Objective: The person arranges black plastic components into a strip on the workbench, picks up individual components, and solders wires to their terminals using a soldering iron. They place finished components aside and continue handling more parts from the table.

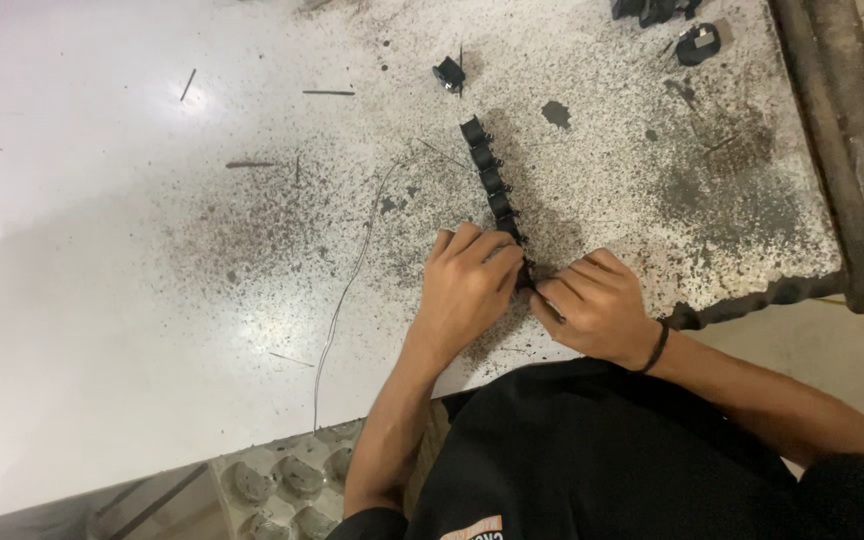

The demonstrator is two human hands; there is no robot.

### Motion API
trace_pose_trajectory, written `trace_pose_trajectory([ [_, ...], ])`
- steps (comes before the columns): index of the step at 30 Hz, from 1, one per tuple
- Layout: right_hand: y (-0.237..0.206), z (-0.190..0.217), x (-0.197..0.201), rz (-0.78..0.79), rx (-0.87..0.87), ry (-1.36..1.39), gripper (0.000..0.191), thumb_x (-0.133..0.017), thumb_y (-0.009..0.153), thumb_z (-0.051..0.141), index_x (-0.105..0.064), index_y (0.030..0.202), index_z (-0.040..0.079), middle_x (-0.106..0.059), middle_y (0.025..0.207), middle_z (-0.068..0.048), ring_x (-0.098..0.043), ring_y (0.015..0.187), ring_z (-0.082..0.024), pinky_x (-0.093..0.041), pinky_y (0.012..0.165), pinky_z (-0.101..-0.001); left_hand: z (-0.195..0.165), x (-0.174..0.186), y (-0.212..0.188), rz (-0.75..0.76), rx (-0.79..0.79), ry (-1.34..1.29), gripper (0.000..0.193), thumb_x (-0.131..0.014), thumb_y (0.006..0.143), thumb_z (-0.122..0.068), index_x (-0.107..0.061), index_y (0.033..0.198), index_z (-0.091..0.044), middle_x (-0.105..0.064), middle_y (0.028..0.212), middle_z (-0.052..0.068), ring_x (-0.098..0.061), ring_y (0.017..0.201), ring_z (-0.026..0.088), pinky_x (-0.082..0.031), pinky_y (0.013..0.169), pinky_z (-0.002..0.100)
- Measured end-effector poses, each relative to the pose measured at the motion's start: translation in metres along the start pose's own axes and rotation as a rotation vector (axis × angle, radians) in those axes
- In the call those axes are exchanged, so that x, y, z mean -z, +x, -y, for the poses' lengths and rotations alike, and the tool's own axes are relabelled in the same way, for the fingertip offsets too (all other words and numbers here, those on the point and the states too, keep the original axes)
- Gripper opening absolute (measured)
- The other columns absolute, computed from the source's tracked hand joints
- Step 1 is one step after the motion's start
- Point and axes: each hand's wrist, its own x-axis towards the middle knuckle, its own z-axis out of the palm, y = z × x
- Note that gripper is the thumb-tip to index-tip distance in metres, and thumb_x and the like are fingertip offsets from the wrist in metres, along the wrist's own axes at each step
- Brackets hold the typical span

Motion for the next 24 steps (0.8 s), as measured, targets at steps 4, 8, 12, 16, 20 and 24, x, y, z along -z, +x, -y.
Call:
trace_pose_trajectory([
  [4, 0.038, -0.047, 0.028, -0.013, -0.022, -0.007, 0.014, -0.082, 0.094, 0.02, -0.076, 0.086, 0.011, -0.072, 0.08, -0.006, -0.065, 0.068, -0.015, -0.049, 0.068, -0.0298, -0.004, 0.0, -0.001, 0.012, -0.021, 0.035, 0.02, -0.076, 0.078, -0.003, -0.071, 0.097, -0.007, -0.07, 0.105, 0.004, -0.061, 0.098, 0.026, -0.047, 0.084, 0.043],
  [8, 0.068, -0.133, 0.064, -0.205, -0.089, -0.975, 0.041, -0.08, 0.086, 0.039, -0.077, 0.106, 0.003, -0.069, 0.094, -0.01, -0.067, 0.083, -0.024, -0.051, 0.07, -0.0332, -0.005, 0.001, -0.002, 0.01, -0.06, 0.054, 0.022, -0.076, 0.08, -0.002, -0.072, 0.101, -0.006, -0.069, 0.107, 0.005, -0.061, 0.101, 0.026, -0.047, 0.087, 0.042],
  [12, 0.055, -0.166, 0.051, -0.145, -0.023, -0.785, 0.007, -0.079, 0.092, 0.012, -0.075, 0.095, 0.007, -0.07, 0.092, -0.009, -0.069, 0.088, -0.024, -0.056, 0.076, -0.0375, 0.0, 0.008, -0.001, 0.002, -0.111, 0.039, 0.024, -0.076, 0.075, -0.003, -0.074, 0.098, -0.008, -0.071, 0.109, 0.003, -0.062, 0.102, 0.023, -0.047, 0.088, 0.041],
  [16, 0.028, -0.124, 0.045, 0.069, -0.088, -0.418, 0.003, -0.075, 0.1, 0.006, -0.074, 0.099, 0.004, -0.075, 0.09, -0.013, -0.07, 0.078, -0.021, -0.059, 0.072, -0.034, -0.001, 0.01, -0.005, 0.113, -0.105, -0.064, 0.02, -0.083, 0.075, -0.014, -0.074, 0.092, -0.01, -0.068, 0.1, 0.002, -0.062, 0.098, 0.023, -0.046, 0.087, 0.042],
  [20, -0.001, -0.042, 0.045, 0.256, -0.268, 0.173, 0.009, -0.079, 0.086, 0.01, -0.077, 0.092, 0.003, -0.079, 0.085, -0.012, -0.069, 0.055, -0.014, -0.051, 0.043, -0.0272, -0.004, 0.006, -0.006, 0.15, -0.097, -0.015, 0.022, -0.082, 0.071, -0.011, -0.074, 0.091, -0.01, -0.069, 0.097, 0.002, -0.063, 0.098, 0.023, -0.047, 0.088, 0.041],
  [24, -0.02, 0.002, 0.018, 0.039, -0.054, 0.242, 0.014, -0.08, 0.082, 0.01, -0.07, 0.088, 0.002, -0.075, 0.093, -0.011, -0.072, 0.075, -0.022, -0.058, 0.061, -0.0319, -0.003, 0.007, -0.007, 0.141, -0.072, -0.062, 0.018, -0.083, 0.079, -0.013, -0.074, 0.095, -0.01, -0.068, 0.098, 0.001, -0.062, 0.097, 0.022, -0.046, 0.086, 0.041],
])
